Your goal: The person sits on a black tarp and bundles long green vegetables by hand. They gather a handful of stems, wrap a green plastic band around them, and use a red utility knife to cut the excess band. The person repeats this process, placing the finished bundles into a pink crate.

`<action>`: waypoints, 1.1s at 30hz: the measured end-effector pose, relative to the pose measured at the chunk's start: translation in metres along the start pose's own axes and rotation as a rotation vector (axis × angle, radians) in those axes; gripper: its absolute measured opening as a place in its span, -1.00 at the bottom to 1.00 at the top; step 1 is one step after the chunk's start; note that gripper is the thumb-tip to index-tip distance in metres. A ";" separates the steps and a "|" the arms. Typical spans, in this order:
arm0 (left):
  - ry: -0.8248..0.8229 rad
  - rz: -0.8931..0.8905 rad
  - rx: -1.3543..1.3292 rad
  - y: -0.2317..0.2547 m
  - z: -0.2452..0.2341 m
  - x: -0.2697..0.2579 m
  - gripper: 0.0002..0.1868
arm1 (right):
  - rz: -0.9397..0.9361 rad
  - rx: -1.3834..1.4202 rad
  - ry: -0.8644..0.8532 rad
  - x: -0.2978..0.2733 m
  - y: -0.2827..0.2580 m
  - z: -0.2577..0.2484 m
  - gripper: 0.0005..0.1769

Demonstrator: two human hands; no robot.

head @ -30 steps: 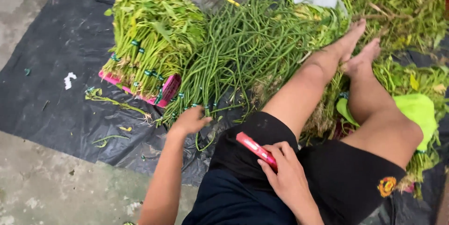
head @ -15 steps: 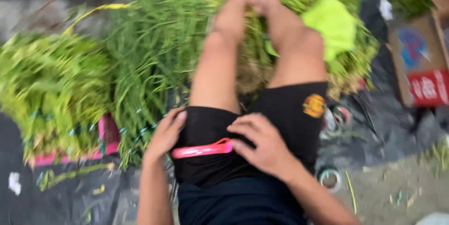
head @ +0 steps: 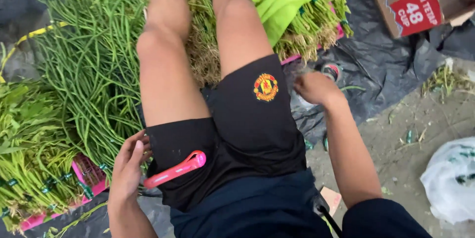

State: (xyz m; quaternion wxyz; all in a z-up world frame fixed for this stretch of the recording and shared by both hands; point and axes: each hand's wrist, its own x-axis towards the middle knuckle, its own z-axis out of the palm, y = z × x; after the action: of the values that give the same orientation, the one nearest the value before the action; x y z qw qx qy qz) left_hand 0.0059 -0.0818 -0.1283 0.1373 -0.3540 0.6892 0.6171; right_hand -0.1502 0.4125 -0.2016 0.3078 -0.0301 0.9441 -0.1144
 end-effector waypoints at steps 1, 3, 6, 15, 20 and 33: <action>-0.007 -0.008 0.007 0.000 -0.001 -0.005 -0.51 | 0.009 0.005 -0.007 0.012 0.018 0.036 -0.66; -0.003 0.016 0.012 0.004 0.003 -0.007 -0.49 | 0.028 0.367 -0.481 0.040 0.057 0.100 -0.73; 0.004 0.030 0.064 0.000 0.004 -0.007 -0.53 | 0.080 0.132 -0.635 0.027 0.050 0.148 -0.42; -0.023 0.061 0.051 -0.007 0.004 -0.010 -0.52 | 0.696 0.185 0.586 -0.024 0.087 0.241 -0.55; -0.025 0.070 0.057 -0.012 0.001 -0.005 -0.53 | 1.174 0.558 0.421 -0.024 0.145 0.318 -0.36; -0.037 0.133 -0.029 -0.029 -0.002 0.000 -0.56 | 0.656 0.358 0.911 0.037 0.311 0.359 -0.81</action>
State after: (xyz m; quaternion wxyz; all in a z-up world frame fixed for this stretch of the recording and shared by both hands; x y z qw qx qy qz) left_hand 0.0254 -0.0829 -0.1496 0.1033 -0.2979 0.6997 0.6412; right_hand 0.0353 0.6394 -0.5769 -0.1093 0.3681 0.9071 -0.1722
